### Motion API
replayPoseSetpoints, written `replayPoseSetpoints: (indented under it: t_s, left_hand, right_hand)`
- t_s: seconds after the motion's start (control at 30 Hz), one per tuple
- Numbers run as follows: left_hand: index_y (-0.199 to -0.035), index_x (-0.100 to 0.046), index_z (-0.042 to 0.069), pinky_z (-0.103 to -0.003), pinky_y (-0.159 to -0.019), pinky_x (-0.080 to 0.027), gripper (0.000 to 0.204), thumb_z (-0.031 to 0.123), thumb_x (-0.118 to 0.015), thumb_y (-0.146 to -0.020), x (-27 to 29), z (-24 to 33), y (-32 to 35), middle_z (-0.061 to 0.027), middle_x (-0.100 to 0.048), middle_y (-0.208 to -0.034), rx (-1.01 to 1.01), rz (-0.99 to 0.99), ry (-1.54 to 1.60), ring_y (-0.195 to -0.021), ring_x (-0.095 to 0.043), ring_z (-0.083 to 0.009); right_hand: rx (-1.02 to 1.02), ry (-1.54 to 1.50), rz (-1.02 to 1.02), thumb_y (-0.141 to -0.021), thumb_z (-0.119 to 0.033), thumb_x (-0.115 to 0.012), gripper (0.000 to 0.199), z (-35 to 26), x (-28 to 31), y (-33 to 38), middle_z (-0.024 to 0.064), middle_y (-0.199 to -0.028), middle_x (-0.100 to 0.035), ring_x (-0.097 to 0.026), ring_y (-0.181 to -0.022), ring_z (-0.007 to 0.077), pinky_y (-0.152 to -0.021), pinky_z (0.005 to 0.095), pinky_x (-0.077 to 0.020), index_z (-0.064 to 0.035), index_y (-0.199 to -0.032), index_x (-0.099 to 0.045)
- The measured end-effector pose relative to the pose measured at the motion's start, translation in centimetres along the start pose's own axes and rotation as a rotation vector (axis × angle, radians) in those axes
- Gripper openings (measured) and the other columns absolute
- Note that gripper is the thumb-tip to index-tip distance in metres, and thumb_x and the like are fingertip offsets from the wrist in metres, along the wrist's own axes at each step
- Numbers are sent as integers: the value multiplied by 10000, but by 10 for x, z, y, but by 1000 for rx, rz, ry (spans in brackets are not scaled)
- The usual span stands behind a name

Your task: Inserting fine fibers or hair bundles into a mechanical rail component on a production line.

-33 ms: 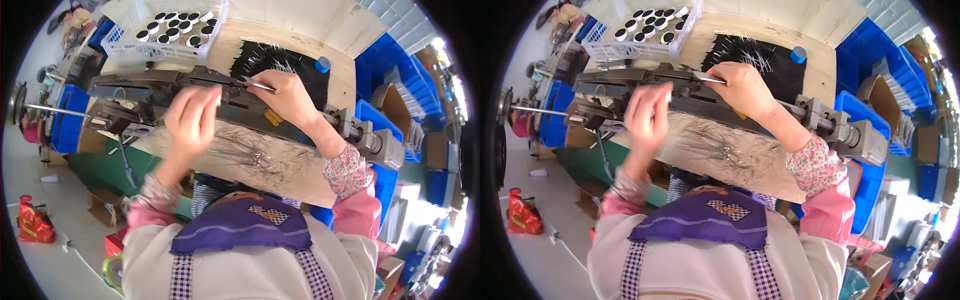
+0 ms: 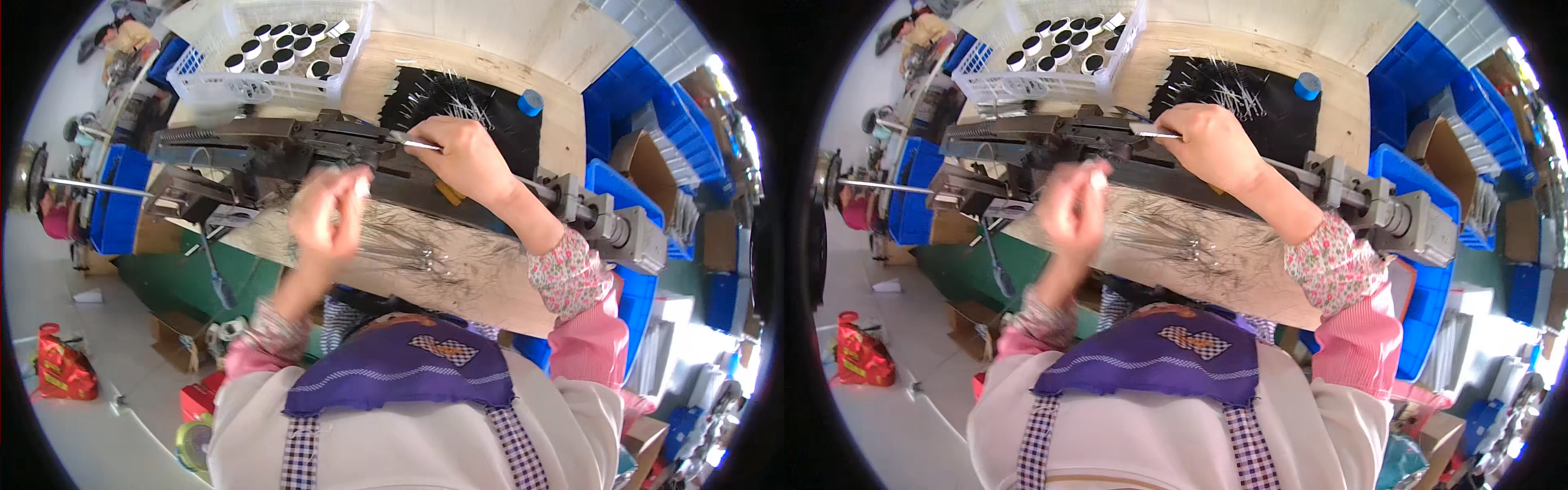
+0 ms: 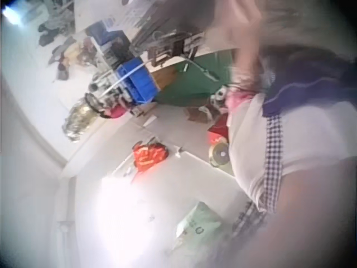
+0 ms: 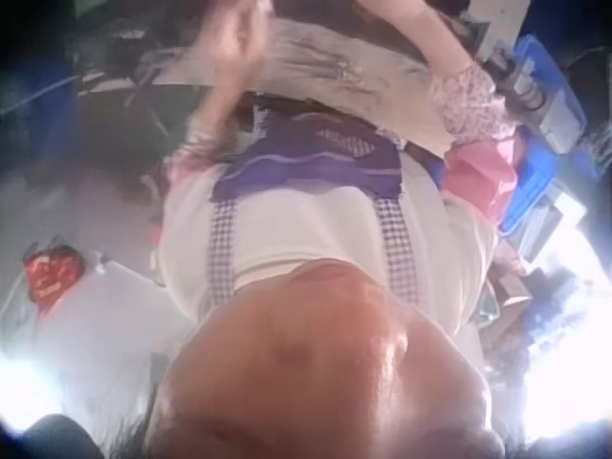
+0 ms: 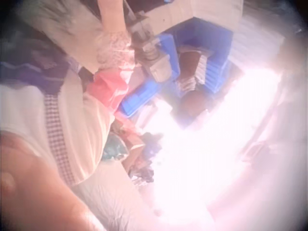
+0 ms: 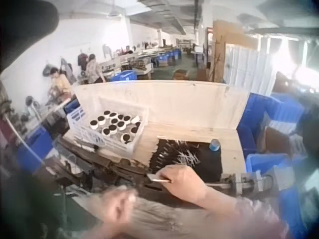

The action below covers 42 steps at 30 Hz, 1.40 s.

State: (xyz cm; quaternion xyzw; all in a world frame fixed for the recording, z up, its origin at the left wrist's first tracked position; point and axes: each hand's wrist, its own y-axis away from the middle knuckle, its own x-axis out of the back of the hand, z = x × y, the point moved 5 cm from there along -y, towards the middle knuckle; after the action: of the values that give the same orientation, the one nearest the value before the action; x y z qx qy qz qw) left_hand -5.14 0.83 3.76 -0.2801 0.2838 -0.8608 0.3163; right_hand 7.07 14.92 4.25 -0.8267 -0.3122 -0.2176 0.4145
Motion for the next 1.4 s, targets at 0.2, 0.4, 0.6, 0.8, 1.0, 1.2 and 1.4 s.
replayPoseSetpoints:
  t_s: [0.2,0.4,0.6,0.8,1.0,1.2,1.4]
  left_hand:
    - [-834,-587,20,-242,-377,-300,478,427,-394,-995,-20,-45,37,-43,-476,-609,1232,-336,2055,-409,-389,-110]
    - [-1095,-517,-22,-235,-356,-324,450,406,-467,-966,-17,-7,0,-64,-527,-647,1250,-330,2145,-446,-459,-123]
    - [-1080,-498,-5,-312,-489,-427,340,248,-632,-895,-46,-48,48,-85,-574,-693,536,-440,145,-538,-553,-205]
    - [-1149,-524,20,-347,-816,-471,407,141,-699,-801,21,-35,59,-170,-576,-1045,-94,-361,-300,-953,-600,-277]
    - [-1294,-478,-7,-437,-1071,-258,428,233,-540,-945,237,-71,130,-232,-409,-1353,432,526,-951,-1294,-332,-357]
    - [-1181,-562,17,-388,-958,-389,338,235,-559,-924,145,-49,120,-198,-549,-1201,217,211,-1015,-1099,-520,-310]
    - [-1016,-600,32,-263,-484,-391,325,345,-548,-949,114,-134,95,-31,-573,-665,1046,245,119,-540,-505,-118]
  right_hand:
    - [-162,-23,-154,-781,-187,-674,174,12,-10,-7,144,-783,-671,-655,-760,318,-726,376,-527,-28,-845,-705]
    - [-208,-26,-184,-769,-146,-662,143,16,-12,-3,153,-782,-672,-655,-738,326,-723,388,-528,-31,-838,-710]
    - [-153,5,-206,-771,-170,-674,158,9,-14,-6,155,-768,-665,-649,-754,330,-725,393,-524,-19,-816,-693]
    - [22,272,-103,-727,-40,-677,203,-41,-2,25,97,-868,-580,-619,-783,279,-659,366,-513,-54,-928,-657]
    - [-376,283,-113,-743,-35,-671,387,5,-19,107,150,-966,-556,-607,-858,338,-695,429,-512,-62,-1113,-562]
    - [-434,376,-53,-779,-32,-660,208,45,-36,98,142,-944,-536,-582,-826,375,-668,434,-485,-47,-916,-503]
    - [-407,326,-61,-756,11,-648,215,43,-30,106,136,-908,-530,-576,-814,371,-656,440,-473,-45,-894,-493]
